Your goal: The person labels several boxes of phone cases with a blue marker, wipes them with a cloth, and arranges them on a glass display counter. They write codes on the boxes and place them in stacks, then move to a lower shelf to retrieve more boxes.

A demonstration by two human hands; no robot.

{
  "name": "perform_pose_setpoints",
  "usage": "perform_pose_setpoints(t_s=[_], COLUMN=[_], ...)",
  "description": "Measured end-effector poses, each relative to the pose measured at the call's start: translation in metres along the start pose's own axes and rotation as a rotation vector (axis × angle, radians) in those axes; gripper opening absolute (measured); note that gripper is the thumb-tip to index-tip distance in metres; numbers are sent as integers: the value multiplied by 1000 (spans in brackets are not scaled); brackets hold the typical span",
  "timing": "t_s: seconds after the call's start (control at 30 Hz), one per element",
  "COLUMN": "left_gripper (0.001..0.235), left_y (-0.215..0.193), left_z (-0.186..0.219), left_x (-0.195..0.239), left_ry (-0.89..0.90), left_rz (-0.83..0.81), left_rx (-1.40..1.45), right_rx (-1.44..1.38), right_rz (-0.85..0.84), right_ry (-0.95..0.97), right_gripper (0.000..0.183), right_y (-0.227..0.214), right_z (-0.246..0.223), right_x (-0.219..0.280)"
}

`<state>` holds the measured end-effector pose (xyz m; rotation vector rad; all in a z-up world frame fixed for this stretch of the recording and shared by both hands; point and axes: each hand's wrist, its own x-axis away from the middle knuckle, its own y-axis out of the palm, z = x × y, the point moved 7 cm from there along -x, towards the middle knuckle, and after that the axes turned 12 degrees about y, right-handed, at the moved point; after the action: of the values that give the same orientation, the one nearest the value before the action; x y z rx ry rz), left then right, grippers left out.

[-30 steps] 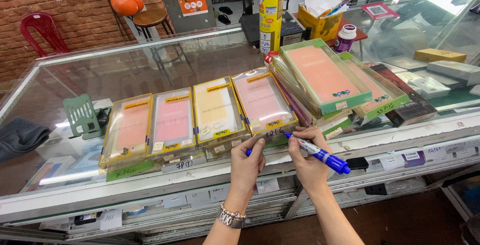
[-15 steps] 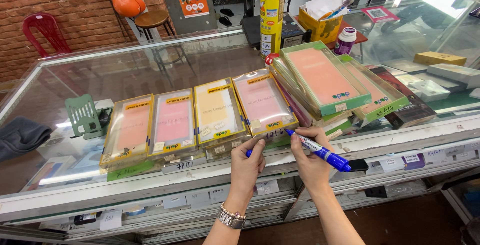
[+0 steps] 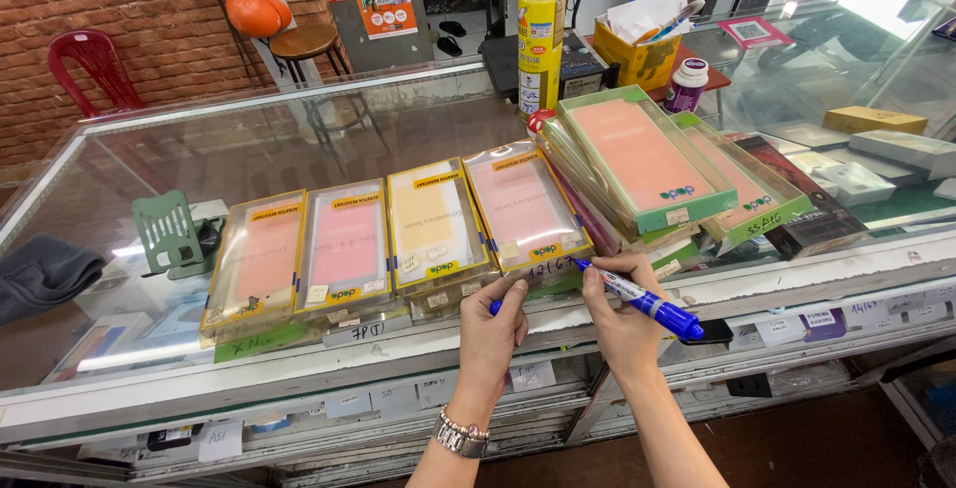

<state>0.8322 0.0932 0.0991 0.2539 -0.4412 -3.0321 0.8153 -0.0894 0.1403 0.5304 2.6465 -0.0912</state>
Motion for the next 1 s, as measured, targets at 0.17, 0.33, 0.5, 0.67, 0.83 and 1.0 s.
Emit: perform_pose_setpoints(t_s=[0.17,0.33,0.5,0.67,0.83,1.0], left_gripper=[31,30,23,21,24,22], left_y=[1,1,-3,-14,-7,-8], left_z=[2,4,17,21,26,16], left_x=[0,0,13,32,22,16], left_ry=[14,4,105,94,230,168], left_rz=[-7,-4,68,153,60,86], left_rx=[1,0,2,-203,-471,-393], right_rx=[46,-93,-248,-241,-387,-566], right_rz=[16,-1,-13,-21,-118,-248], right_ry=[1,17,125,211,198,163], right_gripper=[9,8,9,16,15,18], right_y=[-4,-13,-22,-34,-23,-2], right_z=[4,18,43,53,30,9], right_x=[-2,12,31,33,30,15])
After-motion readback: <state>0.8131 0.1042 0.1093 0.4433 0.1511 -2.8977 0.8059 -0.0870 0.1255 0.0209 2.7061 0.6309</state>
